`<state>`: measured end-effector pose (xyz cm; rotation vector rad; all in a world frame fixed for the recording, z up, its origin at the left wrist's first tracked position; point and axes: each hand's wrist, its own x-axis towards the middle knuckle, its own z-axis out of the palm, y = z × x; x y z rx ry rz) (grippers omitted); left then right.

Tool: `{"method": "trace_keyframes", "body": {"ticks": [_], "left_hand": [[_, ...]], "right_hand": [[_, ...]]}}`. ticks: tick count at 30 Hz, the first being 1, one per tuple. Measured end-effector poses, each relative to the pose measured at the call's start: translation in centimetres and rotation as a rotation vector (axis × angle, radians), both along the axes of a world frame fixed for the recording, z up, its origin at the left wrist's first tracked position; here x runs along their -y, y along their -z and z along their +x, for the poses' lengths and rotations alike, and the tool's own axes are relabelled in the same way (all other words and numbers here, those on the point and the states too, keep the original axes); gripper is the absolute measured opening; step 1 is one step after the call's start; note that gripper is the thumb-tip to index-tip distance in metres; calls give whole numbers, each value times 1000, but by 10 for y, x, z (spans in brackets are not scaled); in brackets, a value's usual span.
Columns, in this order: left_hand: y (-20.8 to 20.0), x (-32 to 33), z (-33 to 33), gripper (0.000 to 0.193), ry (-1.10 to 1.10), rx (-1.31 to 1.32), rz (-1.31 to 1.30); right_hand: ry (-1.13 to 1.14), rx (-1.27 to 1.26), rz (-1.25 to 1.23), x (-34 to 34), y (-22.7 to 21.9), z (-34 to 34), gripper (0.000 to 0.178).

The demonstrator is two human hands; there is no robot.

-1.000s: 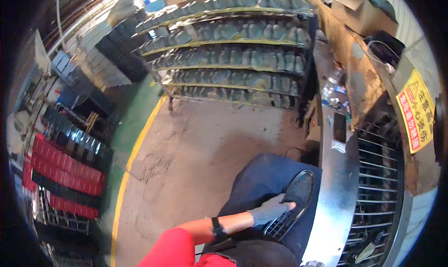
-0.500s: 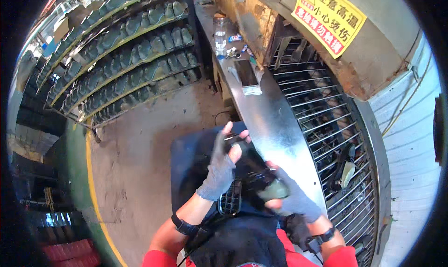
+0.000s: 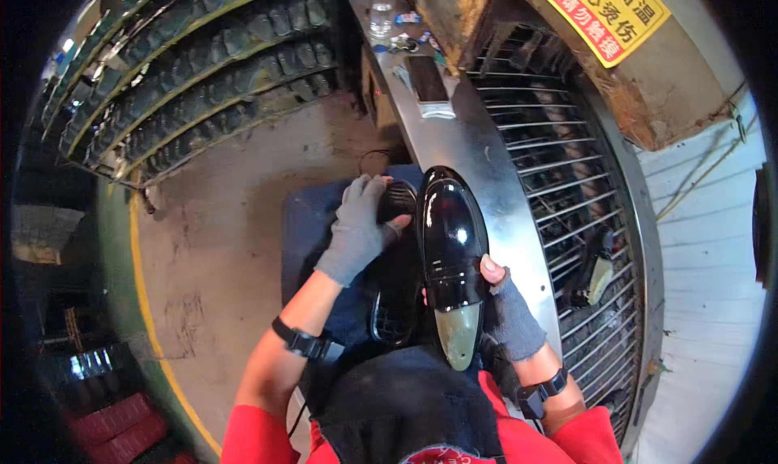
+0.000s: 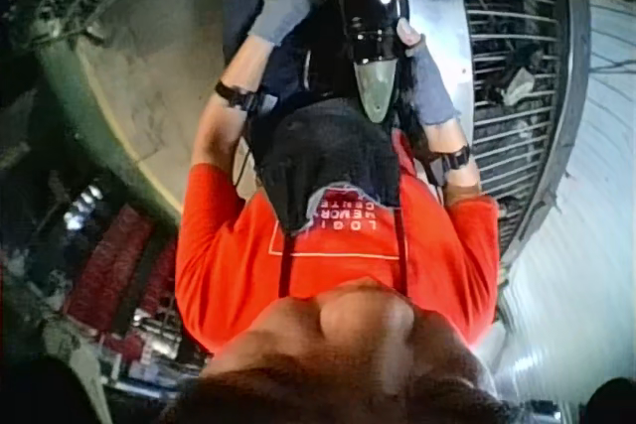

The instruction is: The recorder is wiping and inspecting finished black shoes on a last in a factory setting.

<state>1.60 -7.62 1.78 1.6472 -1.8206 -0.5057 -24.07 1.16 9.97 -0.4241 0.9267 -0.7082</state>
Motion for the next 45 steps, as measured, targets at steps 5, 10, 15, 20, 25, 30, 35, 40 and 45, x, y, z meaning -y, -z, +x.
{"method": "trace_keyframes", "body": {"ticks": [5,10,15,20,25,30,35,40,45], "left_hand": [[-43,6,16,56,97,-1189,461],[-68,1,32,67,289,-1336,241],[-64,-22,39,72,282,-1362,240],[-74,-31,38,73,269,-1397,289],[-77,-34,35,75,327,-1405,296],[-80,-38,36,74,363,-1352,309],[-106,-58,35,94,409,-1242,337],[-120,-74,44,97,357,-883,302],[-115,-87,47,100,428,-981,276]], "right_hand": [[-6,14,-25,12,12,-5,105],[-95,417,97,11,28,31,102],[-50,251,-30,-1,49,72,74],[-91,309,27,2,64,71,73],[-49,238,17,6,72,67,75],[-71,230,-4,3,60,66,73],[-74,307,64,-4,48,62,81],[-115,260,7,-13,45,57,87],[-144,195,-41,-19,33,62,82]]}}
